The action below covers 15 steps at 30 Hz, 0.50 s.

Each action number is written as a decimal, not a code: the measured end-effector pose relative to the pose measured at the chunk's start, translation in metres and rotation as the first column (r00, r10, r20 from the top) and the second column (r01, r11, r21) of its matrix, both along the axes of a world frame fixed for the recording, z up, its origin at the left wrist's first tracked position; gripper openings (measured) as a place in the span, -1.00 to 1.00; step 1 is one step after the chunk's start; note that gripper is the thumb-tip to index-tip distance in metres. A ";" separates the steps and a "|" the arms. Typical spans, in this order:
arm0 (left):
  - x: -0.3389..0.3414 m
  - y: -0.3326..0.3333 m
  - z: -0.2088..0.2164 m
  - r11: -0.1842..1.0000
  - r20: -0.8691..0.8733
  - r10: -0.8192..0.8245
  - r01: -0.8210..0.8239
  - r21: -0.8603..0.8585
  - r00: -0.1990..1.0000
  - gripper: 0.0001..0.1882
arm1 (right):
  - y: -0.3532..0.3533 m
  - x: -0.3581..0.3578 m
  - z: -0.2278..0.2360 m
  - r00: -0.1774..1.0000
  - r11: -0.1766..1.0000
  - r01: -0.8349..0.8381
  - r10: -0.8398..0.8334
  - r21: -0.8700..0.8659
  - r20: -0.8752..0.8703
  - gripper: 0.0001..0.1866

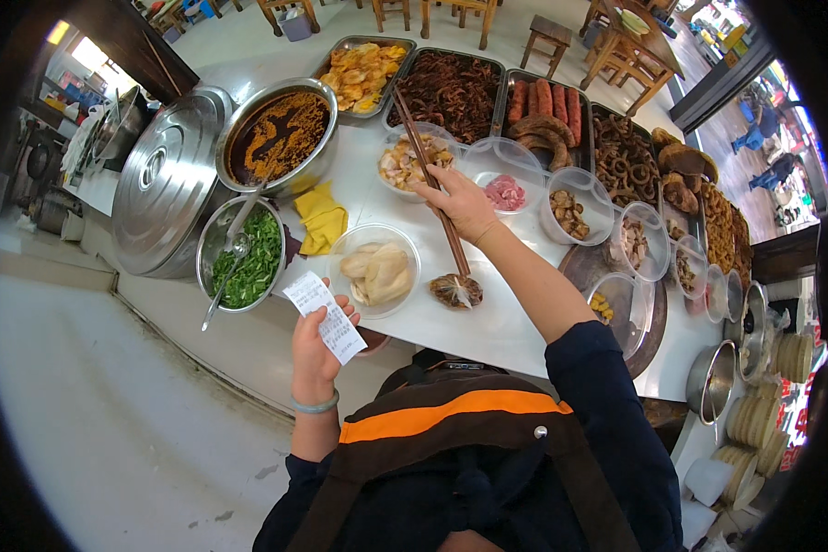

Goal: The person assembles a food order by placing various pre-cooked items and condiments into a plastic container. They use chopsticks and spoons to transfer ingredients from multiple bowls and add seasonings before closing the container.

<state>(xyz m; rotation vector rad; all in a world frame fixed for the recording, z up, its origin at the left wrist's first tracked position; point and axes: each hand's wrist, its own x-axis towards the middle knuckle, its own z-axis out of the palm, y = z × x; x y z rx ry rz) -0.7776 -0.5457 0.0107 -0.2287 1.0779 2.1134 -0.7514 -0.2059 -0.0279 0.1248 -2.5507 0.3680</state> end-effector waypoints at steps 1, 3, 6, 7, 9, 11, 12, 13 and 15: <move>0.001 -0.002 -0.002 1.000 0.004 0.006 -0.006 -0.007 1.000 -0.47 | 0.002 -0.001 -0.004 0.999 1.000 0.010 -0.011 0.010 0.044 -0.47; 0.001 -0.005 -0.006 1.000 -0.001 0.007 -0.007 -0.020 1.000 -0.47 | 0.004 -0.001 -0.009 0.993 0.999 0.015 -0.019 0.034 0.115 -0.45; 0.003 -0.007 -0.011 1.000 0.005 -0.005 0.006 -0.025 1.000 -0.46 | 0.007 0.005 -0.010 0.978 0.998 0.003 -0.015 0.058 0.208 -0.41; 0.002 -0.005 -0.012 1.000 0.007 -0.024 0.024 -0.020 1.000 -0.46 | 0.007 0.005 -0.009 0.971 0.998 0.004 -0.018 0.059 0.239 -0.39; 0.000 0.000 -0.011 0.998 -0.011 -0.047 0.046 -0.029 0.999 -0.45 | 0.006 0.007 -0.007 0.961 0.997 0.018 -0.038 0.075 0.273 -0.39; 0.000 0.008 -0.008 0.994 -0.049 -0.108 0.107 -0.013 0.993 -0.43 | 0.001 0.013 -0.004 0.965 0.994 0.070 -0.088 0.080 0.246 -0.41; 0.000 0.014 -0.006 0.991 -0.035 -0.133 0.132 -0.033 0.990 -0.43 | -0.002 0.019 -0.002 0.965 0.991 0.115 -0.128 0.070 0.230 -0.42; 0.000 0.020 -0.003 0.986 -0.028 -0.158 0.156 -0.050 0.987 -0.42 | -0.006 0.026 0.001 0.971 0.985 0.168 -0.173 0.047 0.165 -0.45; -0.001 0.034 0.004 0.975 -0.019 -0.217 0.215 -0.054 0.976 -0.42 | -0.016 0.049 0.007 0.964 0.964 0.264 -0.263 -0.031 0.039 -0.54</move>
